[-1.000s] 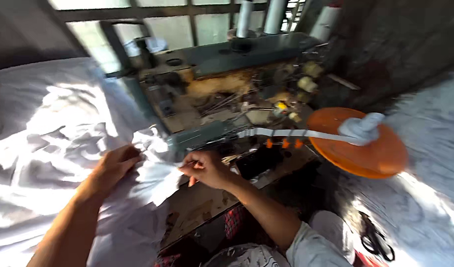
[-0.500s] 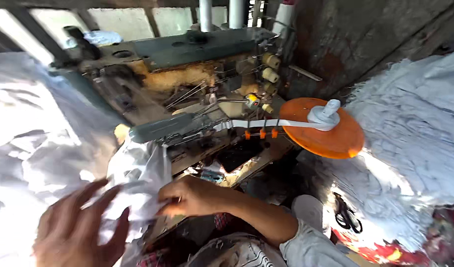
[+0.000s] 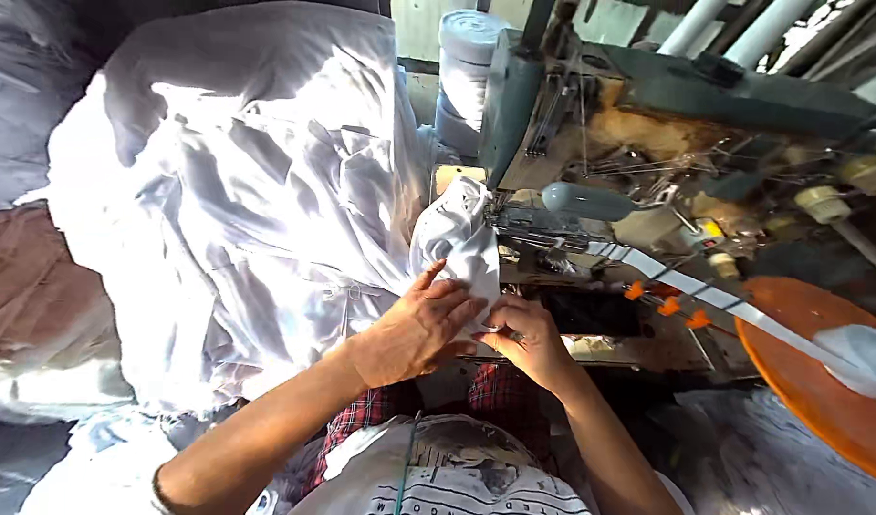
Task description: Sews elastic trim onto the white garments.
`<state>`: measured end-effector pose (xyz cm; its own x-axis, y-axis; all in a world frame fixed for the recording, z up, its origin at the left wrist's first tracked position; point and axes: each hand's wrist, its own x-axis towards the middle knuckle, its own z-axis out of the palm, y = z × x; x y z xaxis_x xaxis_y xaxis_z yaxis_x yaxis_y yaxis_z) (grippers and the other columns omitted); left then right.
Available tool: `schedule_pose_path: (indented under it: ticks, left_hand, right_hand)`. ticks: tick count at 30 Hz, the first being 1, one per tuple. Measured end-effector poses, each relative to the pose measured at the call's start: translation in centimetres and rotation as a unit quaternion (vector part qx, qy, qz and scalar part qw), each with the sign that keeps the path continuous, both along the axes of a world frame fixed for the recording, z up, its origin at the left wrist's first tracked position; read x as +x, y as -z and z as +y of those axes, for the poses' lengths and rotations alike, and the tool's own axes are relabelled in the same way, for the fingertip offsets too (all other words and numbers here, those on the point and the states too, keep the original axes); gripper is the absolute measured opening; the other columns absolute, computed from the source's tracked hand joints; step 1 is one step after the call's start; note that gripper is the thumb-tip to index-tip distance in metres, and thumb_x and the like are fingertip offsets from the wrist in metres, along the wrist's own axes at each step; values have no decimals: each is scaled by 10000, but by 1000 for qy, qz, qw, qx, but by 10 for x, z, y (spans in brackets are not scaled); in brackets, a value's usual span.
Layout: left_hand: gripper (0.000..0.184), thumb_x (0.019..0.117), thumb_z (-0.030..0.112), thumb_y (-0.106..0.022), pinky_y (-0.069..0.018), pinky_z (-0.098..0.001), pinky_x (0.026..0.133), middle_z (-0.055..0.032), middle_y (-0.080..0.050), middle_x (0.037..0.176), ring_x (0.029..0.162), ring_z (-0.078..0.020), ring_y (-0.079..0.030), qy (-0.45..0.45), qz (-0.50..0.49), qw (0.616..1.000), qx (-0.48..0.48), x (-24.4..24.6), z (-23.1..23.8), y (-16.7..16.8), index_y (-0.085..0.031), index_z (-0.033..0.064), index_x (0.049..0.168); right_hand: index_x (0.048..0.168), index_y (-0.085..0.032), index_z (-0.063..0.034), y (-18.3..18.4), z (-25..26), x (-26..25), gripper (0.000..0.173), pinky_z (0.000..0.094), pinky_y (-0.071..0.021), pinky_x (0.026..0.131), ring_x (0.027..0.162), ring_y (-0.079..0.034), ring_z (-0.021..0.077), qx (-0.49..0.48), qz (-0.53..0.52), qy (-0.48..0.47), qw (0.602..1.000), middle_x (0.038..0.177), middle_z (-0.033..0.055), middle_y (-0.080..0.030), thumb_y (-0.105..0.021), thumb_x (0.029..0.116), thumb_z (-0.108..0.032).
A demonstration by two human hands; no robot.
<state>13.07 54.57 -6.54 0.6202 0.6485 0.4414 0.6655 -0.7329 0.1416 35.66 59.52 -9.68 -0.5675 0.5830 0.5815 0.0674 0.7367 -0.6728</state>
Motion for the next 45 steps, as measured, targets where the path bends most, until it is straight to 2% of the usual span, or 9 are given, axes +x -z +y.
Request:
schedule_pose_path:
  ticks: [3, 11, 15, 19, 21, 25, 32, 38, 45]
  left_hand:
    - [252, 1021, 178, -493, -480, -530, 1008, -76, -666, 780, 837, -281, -684, 12, -14, 999, 32, 4, 3, 13, -695, 76, 910]
    - [270, 1013, 135, -500, -440, -471, 1051, -50, -629, 759, 828, -241, -639, 33, -59, 995, 68, 6, 3, 13, -759, 140, 1089]
    - [240, 1023, 141, -504, -413, -456, 1070, -48, -607, 756, 836, -234, -619, 45, -87, 988, 124, 12, 6, 18, -740, 119, 1066]
    - [319, 1031, 287, -534, -381, -592, 1104, -141, -690, 1180, 1161, -338, -636, -31, -24, 988, 150, 19, 24, 22, -645, 126, 1283]
    - [350, 965, 89, -591, -342, -741, 1084, -232, -601, 1393, 1341, -456, -533, -81, 13, 990, 114, 12, 40, 19, -640, 65, 1310]
    - [207, 957, 11, -530, -393, -680, 1069, -179, -709, 1210, 1218, -419, -631, -122, 52, 971, 198, -5, 52, -17, -727, 67, 983]
    - [455, 946, -41, -525, -380, -709, 1074, -215, -514, 1510, 1398, -440, -485, -96, 113, 983, 105, -12, 47, 1, -590, 62, 1384]
    - [266, 970, -15, -515, -519, -516, 926, -156, -703, 1251, 1193, -357, -650, -88, 88, 980, 154, -13, 56, -20, -753, 76, 1047]
    - [212, 907, -59, -593, -492, -512, 794, -148, -713, 1053, 982, -344, -671, -101, 109, 983, 111, -22, 107, -38, -761, 54, 974]
  right_hand:
    - [931, -742, 1, 0, 2, 3, 87, 232, -555, 726, 785, -653, 139, 58, -63, 39, 996, 881, 126, -678, -721, 878, -65]
    - [808, -649, -12, -4, 15, 17, 79, 163, -538, 707, 821, -675, 93, 123, -5, 52, 991, 1035, 156, -723, -708, 855, -35]
    - [834, -641, -16, 7, 15, 18, 69, 175, -561, 788, 865, -703, 91, 113, 46, 11, 992, 890, 110, -732, -692, 880, -20]
    - [919, -698, -6, 6, 14, 23, 59, 164, -584, 793, 866, -700, 38, 65, 105, 6, 992, 908, 65, -736, -723, 920, -59]
    - [943, -679, -37, 1, 13, 25, 88, 156, -586, 785, 885, -702, 20, 49, 131, 8, 990, 940, 31, -740, -736, 936, -104]
    - [976, -655, -85, -1, 7, 23, 86, 137, -581, 763, 889, -697, 6, 42, 164, 17, 985, 970, -3, -724, -721, 955, -136]
    - [971, -655, -54, 24, 0, 20, 74, 176, -606, 779, 884, -723, 47, 45, 148, 52, 987, 1013, 47, -739, -675, 987, -123]
    - [917, -677, -6, 27, 17, 8, 98, 183, -613, 728, 825, -728, 56, 13, 142, 73, 987, 1028, 104, -749, -689, 965, -91]
    - [894, -702, 68, 14, 47, -12, 113, 185, -610, 711, 797, -722, 63, -10, 157, 88, 984, 1058, 164, -741, -691, 934, -36]
